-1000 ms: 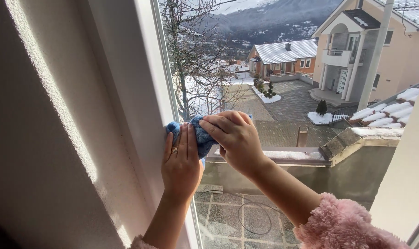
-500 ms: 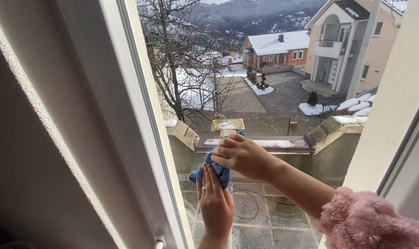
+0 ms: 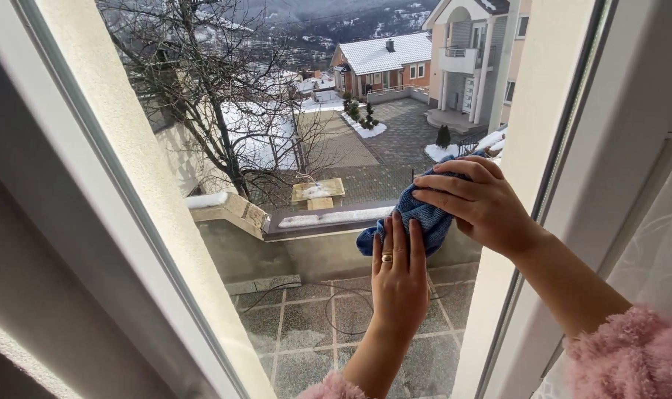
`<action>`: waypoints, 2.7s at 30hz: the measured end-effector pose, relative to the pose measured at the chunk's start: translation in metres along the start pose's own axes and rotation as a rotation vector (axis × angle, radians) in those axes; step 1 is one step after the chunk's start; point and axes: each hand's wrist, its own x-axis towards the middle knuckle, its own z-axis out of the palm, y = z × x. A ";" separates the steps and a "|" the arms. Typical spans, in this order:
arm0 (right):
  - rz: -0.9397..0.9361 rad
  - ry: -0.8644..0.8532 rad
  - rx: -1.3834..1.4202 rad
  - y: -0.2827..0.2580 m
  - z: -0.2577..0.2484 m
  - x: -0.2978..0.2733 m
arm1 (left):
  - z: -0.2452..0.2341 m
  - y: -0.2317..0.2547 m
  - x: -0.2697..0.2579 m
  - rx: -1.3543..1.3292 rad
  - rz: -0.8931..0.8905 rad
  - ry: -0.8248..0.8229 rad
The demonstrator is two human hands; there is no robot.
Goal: The person wipes the interior surface of a large window and its frame using a blue cloth. They clean the glass pane, the vertical frame edges, and the handle area, then refold the cloth and continue wiping the glass.
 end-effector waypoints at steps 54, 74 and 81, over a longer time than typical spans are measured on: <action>0.666 0.571 0.054 -0.211 0.125 0.090 | -0.121 -0.176 0.049 -0.074 0.344 0.222; 0.206 0.023 0.111 -0.285 0.208 -0.077 | -0.091 -0.167 -0.236 0.266 -0.094 -0.236; 0.333 -0.185 0.382 -0.293 0.203 -0.106 | -0.088 -0.152 -0.255 0.055 -0.227 -0.498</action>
